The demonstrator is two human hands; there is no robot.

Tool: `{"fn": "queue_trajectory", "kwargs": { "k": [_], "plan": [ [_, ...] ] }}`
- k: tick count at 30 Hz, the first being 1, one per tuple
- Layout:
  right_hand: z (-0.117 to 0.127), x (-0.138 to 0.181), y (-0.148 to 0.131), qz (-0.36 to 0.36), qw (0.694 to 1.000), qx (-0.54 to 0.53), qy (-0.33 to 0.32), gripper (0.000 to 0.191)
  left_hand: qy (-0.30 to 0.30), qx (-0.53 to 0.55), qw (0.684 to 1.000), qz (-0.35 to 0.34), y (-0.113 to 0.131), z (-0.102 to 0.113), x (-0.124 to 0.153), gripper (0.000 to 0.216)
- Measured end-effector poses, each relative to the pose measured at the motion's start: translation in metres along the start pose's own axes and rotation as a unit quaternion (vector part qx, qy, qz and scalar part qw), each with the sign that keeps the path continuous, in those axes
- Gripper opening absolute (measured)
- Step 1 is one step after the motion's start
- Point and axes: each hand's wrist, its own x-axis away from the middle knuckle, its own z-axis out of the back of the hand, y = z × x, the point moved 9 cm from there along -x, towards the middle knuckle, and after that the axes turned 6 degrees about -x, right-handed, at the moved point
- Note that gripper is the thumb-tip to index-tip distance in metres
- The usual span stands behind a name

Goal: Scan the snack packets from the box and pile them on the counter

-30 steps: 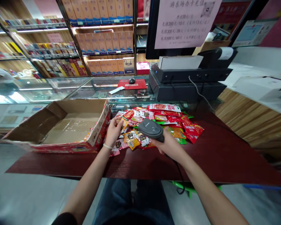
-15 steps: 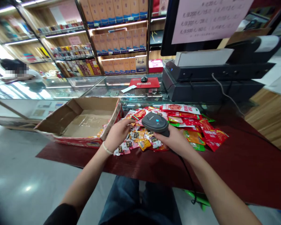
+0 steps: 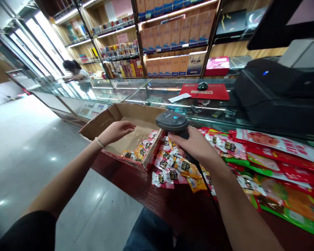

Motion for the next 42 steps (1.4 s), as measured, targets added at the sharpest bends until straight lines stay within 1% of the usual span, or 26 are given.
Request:
{"fn": "queue_trajectory", "kwargs": {
  "k": [2,5,7,9,12,14,16,17,19,22,24,26,28,30,32,33,34,36,39,42],
  "plan": [
    [-0.006,-0.010,0.006,-0.013,1.000,0.006,-0.004,0.032,-0.041,0.000,0.999,0.007,-0.018,-0.008,-0.007,0.016],
    [-0.004,-0.024,0.021,-0.034,0.999,0.020,0.010,0.035,-0.104,0.015,0.994,0.003,-0.034,-0.023,-0.017,0.017],
    [-0.001,-0.030,0.031,-0.046,0.998,0.023,0.018,0.036,-0.156,0.035,0.987,0.003,-0.042,-0.038,-0.022,0.017],
    [-0.001,-0.036,0.038,-0.050,0.998,0.020,0.011,0.036,-0.212,0.063,0.975,0.003,-0.047,-0.055,-0.024,0.018],
    [-0.001,-0.041,0.044,-0.058,0.998,0.015,-0.002,0.037,-0.291,0.092,0.952,-0.007,-0.052,-0.083,-0.020,0.023],
    [0.000,-0.043,0.047,-0.064,0.998,0.010,-0.004,0.038,-0.355,0.080,0.931,-0.013,-0.055,-0.102,-0.010,0.027],
    [0.002,-0.044,0.050,-0.065,0.998,0.005,-0.002,0.038,-0.405,0.055,0.912,-0.013,-0.058,-0.117,0.002,0.029],
    [0.004,-0.045,0.052,-0.064,0.998,0.003,0.002,0.038,-0.420,0.047,0.906,-0.011,-0.059,-0.122,0.006,0.029],
    [0.009,-0.046,0.056,-0.068,0.998,0.001,0.013,0.038,-0.431,0.049,0.901,-0.008,-0.058,-0.127,0.011,0.029],
    [0.013,-0.045,0.056,-0.072,0.997,-0.001,0.019,0.036,-0.441,0.077,0.894,-0.003,-0.054,-0.125,0.012,0.029],
    [0.012,-0.044,0.050,-0.067,0.998,-0.009,0.015,0.034,-0.430,0.084,0.899,0.004,-0.053,-0.115,0.005,0.030],
    [0.013,-0.041,0.041,-0.064,0.997,-0.028,0.022,0.033,-0.387,0.073,0.919,0.012,-0.053,-0.094,-0.008,0.028],
    [0.013,-0.038,0.032,-0.062,0.997,-0.048,0.027,0.033,-0.311,0.051,0.949,0.010,-0.049,-0.066,-0.022,0.024],
    [0.011,-0.034,0.023,-0.050,0.996,-0.066,0.018,0.034,-0.222,0.054,0.974,0.012,-0.041,-0.037,-0.032,0.019],
    [0.009,-0.031,0.015,-0.026,0.996,-0.087,0.004,0.034,-0.129,0.122,0.983,0.035,-0.030,-0.013,-0.034,0.015],
    [0.009,-0.030,0.012,-0.018,0.995,-0.097,0.006,0.034,-0.087,0.180,0.979,0.052,-0.025,-0.004,-0.033,0.016],
    [0.009,-0.028,0.009,-0.008,0.995,-0.099,0.002,0.034,-0.048,0.243,0.967,0.068,-0.020,0.002,-0.030,0.018],
    [0.010,-0.022,0.001,0.014,0.995,-0.100,0.002,0.034,0.011,0.356,0.930,0.088,-0.008,0.008,-0.025,0.026],
    [0.013,-0.011,-0.012,0.042,0.996,-0.082,0.005,0.035,0.053,0.447,0.887,0.101,0.013,0.005,-0.018,0.031],
    [0.018,0.003,-0.025,0.071,0.995,-0.063,0.010,0.035,0.083,0.485,0.863,0.114,0.030,0.000,-0.013,0.027]
  ]
}}
